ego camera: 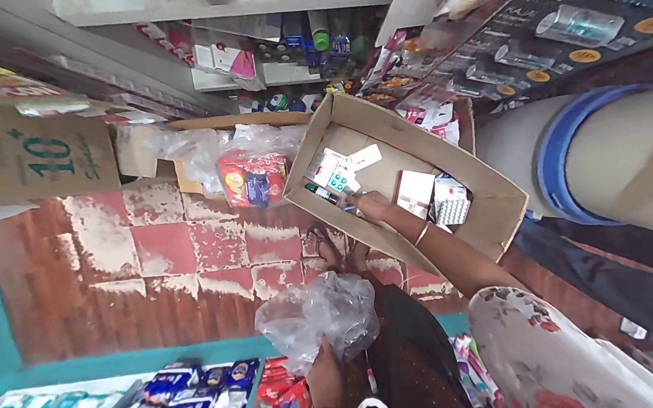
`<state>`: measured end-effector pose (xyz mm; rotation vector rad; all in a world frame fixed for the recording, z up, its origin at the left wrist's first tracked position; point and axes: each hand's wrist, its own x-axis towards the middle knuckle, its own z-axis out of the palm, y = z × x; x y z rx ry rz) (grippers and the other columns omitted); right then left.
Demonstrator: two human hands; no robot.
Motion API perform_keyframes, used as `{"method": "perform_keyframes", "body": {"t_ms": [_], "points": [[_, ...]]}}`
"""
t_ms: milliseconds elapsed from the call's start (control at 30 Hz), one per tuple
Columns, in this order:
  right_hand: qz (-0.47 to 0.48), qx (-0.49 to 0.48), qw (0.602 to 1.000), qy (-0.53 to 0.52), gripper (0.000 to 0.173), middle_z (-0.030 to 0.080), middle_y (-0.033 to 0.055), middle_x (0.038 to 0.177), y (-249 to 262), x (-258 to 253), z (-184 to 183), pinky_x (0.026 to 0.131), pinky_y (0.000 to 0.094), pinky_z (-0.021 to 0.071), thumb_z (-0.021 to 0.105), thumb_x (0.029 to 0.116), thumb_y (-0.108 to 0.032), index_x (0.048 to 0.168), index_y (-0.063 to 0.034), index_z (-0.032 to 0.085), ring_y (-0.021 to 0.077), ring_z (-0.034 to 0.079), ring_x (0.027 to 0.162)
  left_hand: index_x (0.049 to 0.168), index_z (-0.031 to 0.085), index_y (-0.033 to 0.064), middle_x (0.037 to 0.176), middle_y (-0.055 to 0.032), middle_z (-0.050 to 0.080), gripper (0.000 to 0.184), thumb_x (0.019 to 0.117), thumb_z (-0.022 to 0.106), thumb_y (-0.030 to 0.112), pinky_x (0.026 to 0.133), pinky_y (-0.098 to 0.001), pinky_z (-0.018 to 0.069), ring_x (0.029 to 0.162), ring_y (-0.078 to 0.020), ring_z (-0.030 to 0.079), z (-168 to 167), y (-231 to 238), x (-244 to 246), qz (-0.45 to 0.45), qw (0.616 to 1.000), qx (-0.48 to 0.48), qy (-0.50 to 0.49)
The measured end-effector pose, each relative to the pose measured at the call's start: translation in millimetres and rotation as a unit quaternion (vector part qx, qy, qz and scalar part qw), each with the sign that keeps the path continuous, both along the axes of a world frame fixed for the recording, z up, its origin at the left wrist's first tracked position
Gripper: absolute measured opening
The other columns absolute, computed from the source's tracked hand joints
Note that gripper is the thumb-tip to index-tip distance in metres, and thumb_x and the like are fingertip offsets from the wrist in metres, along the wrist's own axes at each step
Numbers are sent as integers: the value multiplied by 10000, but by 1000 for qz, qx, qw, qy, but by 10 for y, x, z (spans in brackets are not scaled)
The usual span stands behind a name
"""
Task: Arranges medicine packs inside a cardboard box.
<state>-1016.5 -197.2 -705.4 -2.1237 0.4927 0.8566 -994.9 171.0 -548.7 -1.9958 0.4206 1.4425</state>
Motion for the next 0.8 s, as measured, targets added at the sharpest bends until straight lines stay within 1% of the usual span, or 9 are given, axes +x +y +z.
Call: {"method": "perform_keyframes", "body": {"t_ms": [100, 167, 200, 267, 367, 500, 633, 733, 800], "points": [[-26, 13, 992, 127, 279, 628, 284, 1264, 32, -127, 231, 922, 646, 489, 533, 1034, -130, 1230, 43, 632, 476, 612, 1178, 1578, 375, 122, 1275, -160, 699, 623, 1010, 574, 284, 944, -581, 542, 1124, -367, 696, -90, 79, -13, -3, 1000, -5, -2], [-73, 20, 979, 189, 350, 623, 297, 1256, 17, -86, 396, 928, 650, 478, 550, 1041, -248, 1160, 69, 640, 473, 600, 1197, 1573, 375, 106, 1296, -166, 686, 633, 1002, 575, 293, 951, -575, 544, 1143, -373, 685, -85, 69, -7, 0, 1000, -3, 3], [-123, 19, 976, 181, 325, 628, 291, 1242, 7, -40, 448, 926, 646, 479, 567, 1017, -219, 1149, 66, 647, 465, 603, 1188, 1571, 384, 105, 1313, -164, 679, 629, 1001, 577, 289, 954, -573, 544, 1151, -374, 682, -80, 71, -17, 0, 1000, -3, 1], [-227, 16, 967, 111, 353, 673, 241, 1198, -10, 121, 385, 938, 609, 496, 543, 1039, -295, 1177, -1, 681, 414, 640, 1156, 1562, 404, 118, 1311, -155, 682, 623, 990, 591, 278, 947, -576, 546, 1135, -371, 689, -105, 103, -44, -2, 1000, -13, -7], [-277, 35, 960, -19, 351, 697, 198, 1176, 35, 532, 49, 968, 582, 499, 588, 1027, -334, 1212, -52, 689, 370, 655, 1141, 1560, 400, 127, 1251, -158, 709, 605, 1000, 582, 268, 924, -584, 550, 1096, -373, 704, -136, 164, -47, -6, 1000, -15, -10], [-249, 40, 959, -129, 398, 635, 218, 1311, 25, 971, -230, 980, 606, 496, 667, 976, -242, 1356, -128, 649, 401, 616, 1211, 1568, 382, 77, 1246, -200, 702, 579, 1028, 538, 214, 943, -593, 538, 1102, -399, 698, -98, 96, -15, -5, 1000, -10, -3], [-118, 53, 990, -55, 459, 597, 216, 1384, -118, 1132, -124, 987, 641, 468, 647, 996, -267, 1452, -272, 588, 421, 577, 1263, 1544, 426, 80, 1243, -180, 710, 590, 1003, 578, 257, 933, -578, 548, 1090, -377, 708, -76, 113, -17, -13, 1000, -11, -7], [-71, 54, 996, -12, 481, 645, 195, 1332, -183, 1045, -16, 969, 660, 465, 643, 989, -254, 1465, -275, 573, 418, 594, 1246, 1552, 416, 93, 1249, -178, 708, 585, 1004, 566, 231, 932, -590, 547, 1092, -385, 705, -106, 138, -36, -11, 1000, -12, -13], [-63, 54, 996, 14, 423, 664, 197, 1290, -168, 885, -10, 956, 659, 471, 650, 986, -253, 1406, -203, 622, 417, 608, 1220, 1566, 395, 105, 1244, -177, 710, 600, 1005, 565, 237, 930, -598, 545, 1091, -389, 706, -113, 131, -35, -8, 1000, -9, -13]]}}
